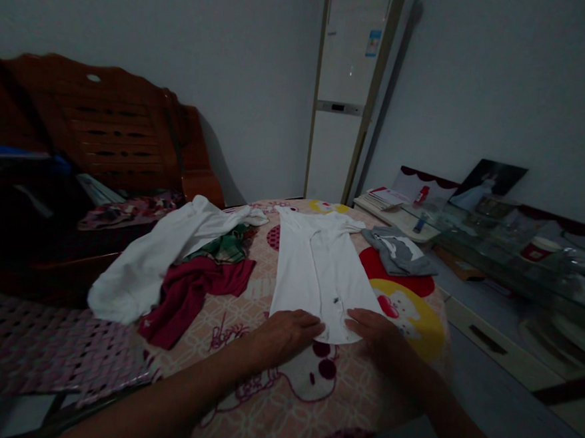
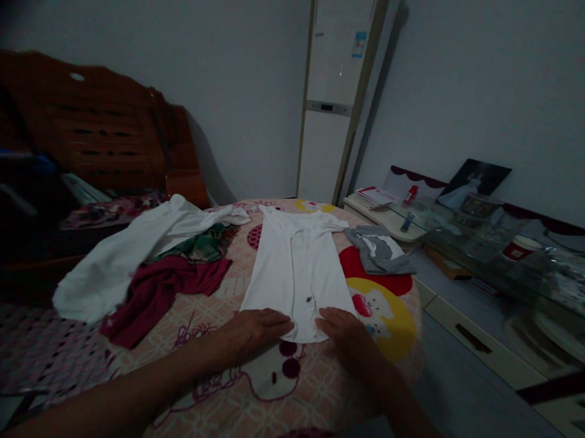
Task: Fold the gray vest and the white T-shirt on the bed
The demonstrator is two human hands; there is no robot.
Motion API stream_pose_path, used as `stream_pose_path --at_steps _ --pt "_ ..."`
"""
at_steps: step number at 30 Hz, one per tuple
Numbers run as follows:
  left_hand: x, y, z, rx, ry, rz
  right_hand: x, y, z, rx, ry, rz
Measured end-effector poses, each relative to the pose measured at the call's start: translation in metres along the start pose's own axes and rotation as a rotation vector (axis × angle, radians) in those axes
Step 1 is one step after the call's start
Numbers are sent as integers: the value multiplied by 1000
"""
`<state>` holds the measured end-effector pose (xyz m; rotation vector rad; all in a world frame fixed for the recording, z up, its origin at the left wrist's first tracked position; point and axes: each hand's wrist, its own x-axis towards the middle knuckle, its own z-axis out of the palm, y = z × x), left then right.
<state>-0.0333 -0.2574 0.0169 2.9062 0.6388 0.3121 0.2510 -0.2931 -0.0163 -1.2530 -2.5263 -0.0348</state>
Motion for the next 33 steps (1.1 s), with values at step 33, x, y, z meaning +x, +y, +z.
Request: stream_pose_path --at_steps 33 --pt "68 -105 -22 220 -60 -406 133 39 -8 -280 -189 305"
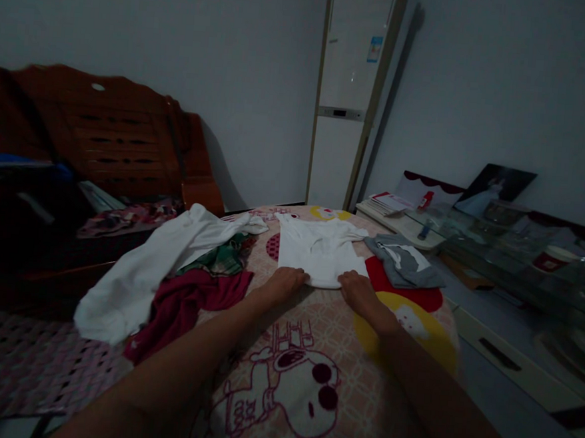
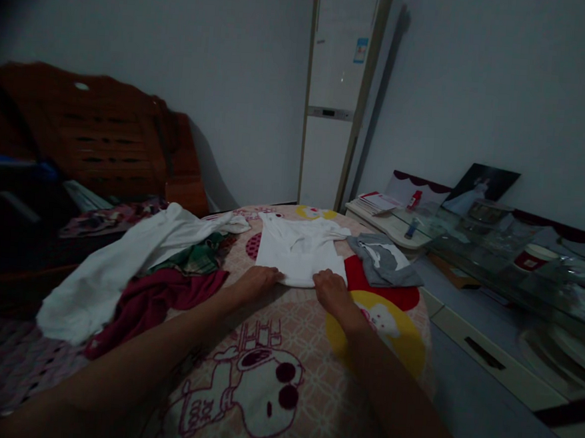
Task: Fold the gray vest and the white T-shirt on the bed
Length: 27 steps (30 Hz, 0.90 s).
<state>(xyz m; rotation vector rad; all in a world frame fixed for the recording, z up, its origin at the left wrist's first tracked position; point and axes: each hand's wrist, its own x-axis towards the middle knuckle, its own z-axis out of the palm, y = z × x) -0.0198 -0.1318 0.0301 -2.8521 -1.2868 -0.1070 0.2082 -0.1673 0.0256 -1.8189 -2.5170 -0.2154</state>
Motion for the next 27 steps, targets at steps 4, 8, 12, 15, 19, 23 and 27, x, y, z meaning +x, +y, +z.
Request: stream_pose_path --at_steps 4,8,12,15,19,23,27 --pt "-16 0 -26 -18 -94 61 -15 7 -18 214 10 -21" --pt "-44 8 -49 -159 -215 238 -44 0 -30 481 -127 -184" --pt "-61 25 -57 -245 -344 330 -60 -10 -28 655 -329 -289" --pt "-61 32 -55 -320 -434 378 -62 -11 -29 695 -449 -274" --pt "-39 9 -51 -632 -579 331 -51 -7 -47 794 -608 -246" --pt "2 -43 -47 -645 -86 -94 -18 -6 -61 935 -393 -136" --pt "41 -75 -36 -443 327 -446 29 -13 -48 862 -169 92"
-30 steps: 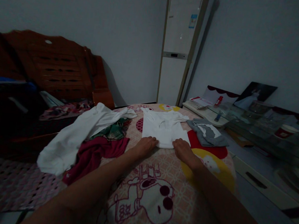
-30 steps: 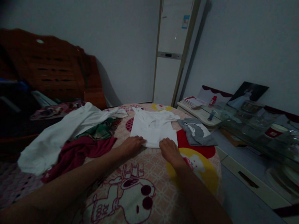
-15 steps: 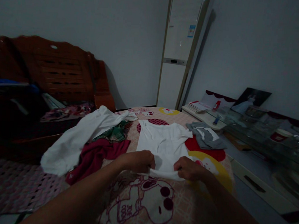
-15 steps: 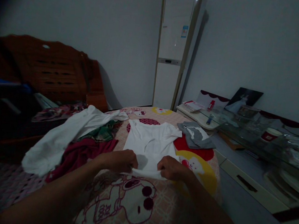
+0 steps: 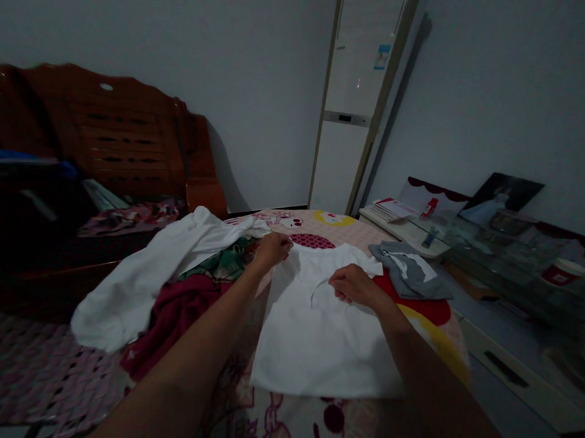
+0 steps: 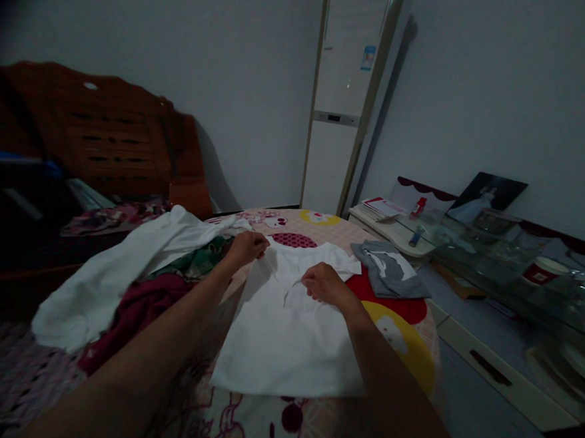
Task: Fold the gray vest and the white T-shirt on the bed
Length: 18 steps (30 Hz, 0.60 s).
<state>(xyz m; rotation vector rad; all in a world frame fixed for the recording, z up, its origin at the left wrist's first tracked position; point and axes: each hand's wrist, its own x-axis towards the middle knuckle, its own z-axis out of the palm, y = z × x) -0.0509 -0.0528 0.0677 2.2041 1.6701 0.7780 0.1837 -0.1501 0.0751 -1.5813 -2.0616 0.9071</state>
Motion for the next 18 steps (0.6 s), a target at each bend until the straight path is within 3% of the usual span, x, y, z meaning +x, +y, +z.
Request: stream_pose_path --at_steps 4,6,11,18 --pt "17 2 28 107 51 12 35 11 25 -288 285 22" --pt "18 1 41 160 33 -3 42 18 38 -433 338 64" --pt "14 -14 63 189 -18 -60 42 29 57 -567 292 122" --pt "19 -22 69 162 9 -94 43 33 62 -637 285 69"
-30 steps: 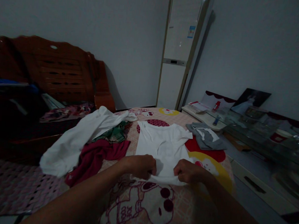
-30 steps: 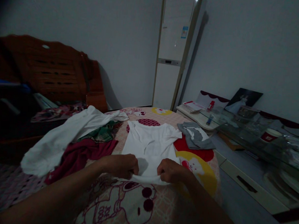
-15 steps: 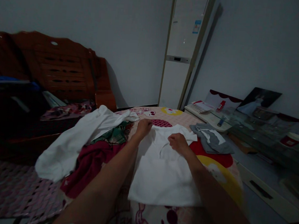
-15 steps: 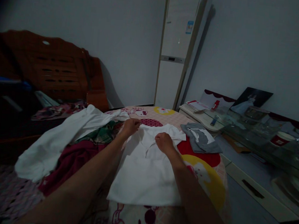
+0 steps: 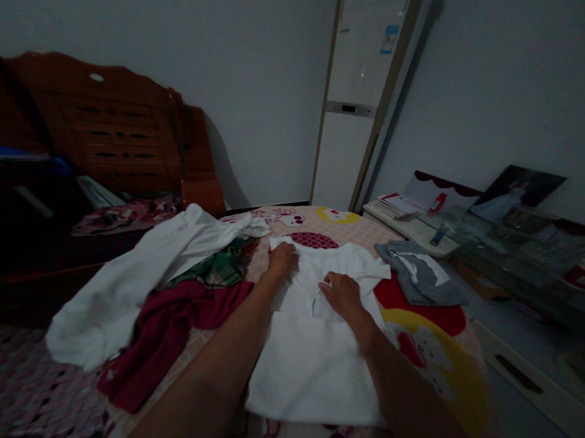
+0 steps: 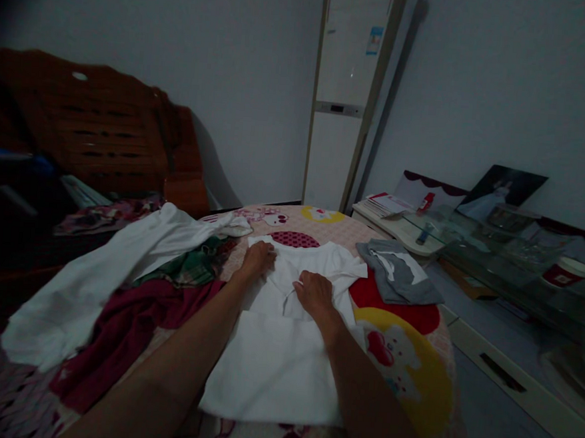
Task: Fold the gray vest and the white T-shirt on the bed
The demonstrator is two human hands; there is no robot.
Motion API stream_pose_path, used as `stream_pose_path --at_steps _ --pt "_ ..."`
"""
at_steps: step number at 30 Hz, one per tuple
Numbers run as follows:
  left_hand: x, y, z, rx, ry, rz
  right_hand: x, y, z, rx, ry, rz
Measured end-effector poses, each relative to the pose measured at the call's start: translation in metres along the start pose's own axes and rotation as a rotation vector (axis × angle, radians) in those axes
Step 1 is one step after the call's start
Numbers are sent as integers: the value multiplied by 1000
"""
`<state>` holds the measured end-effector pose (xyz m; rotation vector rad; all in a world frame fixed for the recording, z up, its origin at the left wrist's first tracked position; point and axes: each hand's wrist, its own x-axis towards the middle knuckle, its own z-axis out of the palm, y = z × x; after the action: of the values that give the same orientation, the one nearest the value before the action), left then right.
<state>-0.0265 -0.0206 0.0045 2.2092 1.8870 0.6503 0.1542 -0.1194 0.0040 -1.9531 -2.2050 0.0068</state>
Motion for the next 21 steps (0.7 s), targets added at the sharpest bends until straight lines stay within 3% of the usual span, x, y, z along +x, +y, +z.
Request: stream_pose_path --at_steps 7,14,18,21 --pt "8 -11 -11 -225 -18 30 -1 2 -1 118 50 -25" --pt "15 -8 -20 -724 -13 11 -1 4 -7 604 197 -70" --pt "16 3 -20 -1111 -75 160 -2 7 -10 842 194 -115" --pt "16 10 -7 -1135 -175 308 -3 10 -9 880 116 -112"
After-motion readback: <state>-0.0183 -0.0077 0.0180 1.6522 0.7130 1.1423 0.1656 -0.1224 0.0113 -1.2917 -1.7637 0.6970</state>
